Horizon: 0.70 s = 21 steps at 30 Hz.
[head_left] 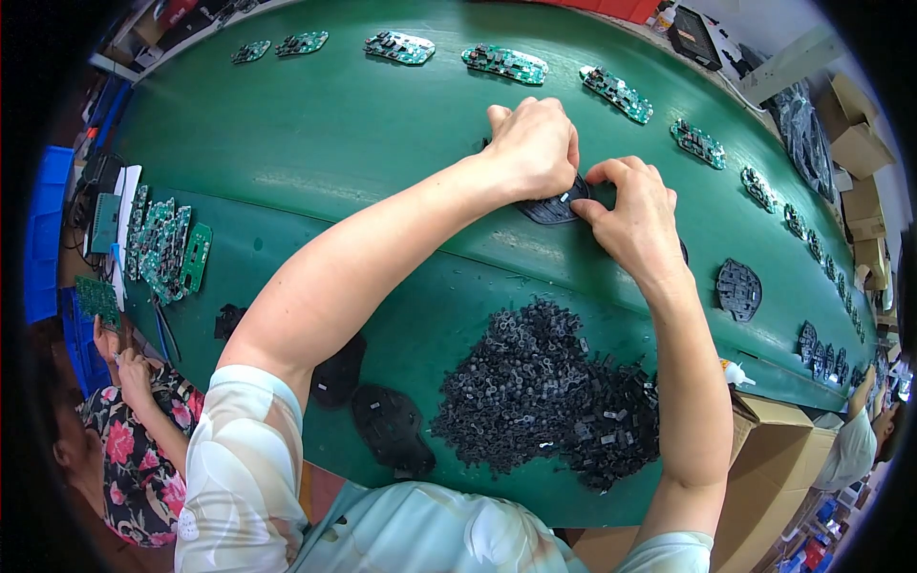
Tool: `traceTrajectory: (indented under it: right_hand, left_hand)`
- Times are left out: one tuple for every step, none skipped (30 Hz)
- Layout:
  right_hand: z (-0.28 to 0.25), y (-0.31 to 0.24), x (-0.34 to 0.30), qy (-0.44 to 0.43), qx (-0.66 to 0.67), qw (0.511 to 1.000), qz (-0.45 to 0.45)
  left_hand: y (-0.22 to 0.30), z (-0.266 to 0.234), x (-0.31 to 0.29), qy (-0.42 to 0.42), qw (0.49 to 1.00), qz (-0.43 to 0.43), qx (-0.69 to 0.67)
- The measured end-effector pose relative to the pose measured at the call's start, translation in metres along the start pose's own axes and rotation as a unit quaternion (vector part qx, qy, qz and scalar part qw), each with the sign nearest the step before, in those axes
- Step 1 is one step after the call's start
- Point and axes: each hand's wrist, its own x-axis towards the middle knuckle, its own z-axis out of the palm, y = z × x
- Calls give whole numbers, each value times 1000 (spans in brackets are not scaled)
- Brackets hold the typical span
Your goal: The person assembles the bottom plastic base of computer mice by attaching small mouse components and plastic parts to a PCB, then applying glue from a bottle to secure them.
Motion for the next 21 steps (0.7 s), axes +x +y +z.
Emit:
traceTrajectory:
  right_hand:
    - [-1, 0, 0, 0, 1, 1000, -1]
    - [-1, -1, 0, -1, 1, 1000, -1]
    - [0, 1, 0, 0, 1, 1000, -1]
    - [2, 4, 1, 10, 3, 1000, -1]
    - [3, 5, 3, 20, 6, 1000, -2]
    - [2, 5, 6, 20, 5, 1000, -2]
    - [1, 5, 11, -1, 22, 999, 36]
    - [1, 5, 15, -23, 39, 996, 75]
    - [1, 6, 19, -23, 38, 996, 74]
    - [1, 7, 21, -32, 66, 992, 105]
    - [1, 9, 24, -41, 93, 986, 134]
    - [0, 11, 25, -41, 93, 986, 134]
    - [0, 12, 26, -48, 106, 983, 142]
    - [0, 14, 27, -55, 118, 980, 151]
    - [-1, 14, 28, -55, 118, 980, 152]
    - [-2, 15, 29, -62, 118, 979, 156]
    - [-3, 15, 30, -69, 117, 978, 160]
    - [-3, 16, 31, -71, 118, 977, 161]
    - [-4, 17, 33, -85, 120, 975, 165]
    - [-4, 17, 35, -98, 122, 973, 169]
    - [-5, 17, 37, -100, 122, 973, 172]
  left_hand:
    - [-1, 3, -2, 46, 999, 20, 1]
    - [-1, 4, -3, 46, 999, 20, 1]
    - [1, 4, -3, 41, 999, 8, 1]
    - [2, 4, -4, 36, 999, -5, 1]
    - [4, 5, -5, 37, 999, -5, 1]
    - [6, 6, -6, 48, 999, -17, 4]
    - [7, 7, -6, 59, 998, -30, 7]
    - [8, 7, -5, 60, 998, -30, 7]
    - [8, 8, -4, 52, 998, -47, 1]
    - [9, 8, -3, 44, 997, -64, -5]
    - [11, 9, -1, 45, 997, -63, -6]
    - [12, 9, -1, 42, 996, -77, -4]
    - [14, 9, 0, 40, 995, -91, -2]
    - [15, 9, 0, 40, 995, -92, -2]
    - [16, 9, 1, 41, 994, -99, -1]
    - [17, 9, 1, 41, 993, -107, 0]
    - [17, 10, 2, 40, 994, -106, -1]
    - [17, 11, 3, 42, 993, -114, 8]
    - [16, 11, 4, 43, 992, -121, 16]
    - [16, 12, 4, 41, 992, -122, 16]
    - [17, 12, 5, 39, 991, -126, 18]
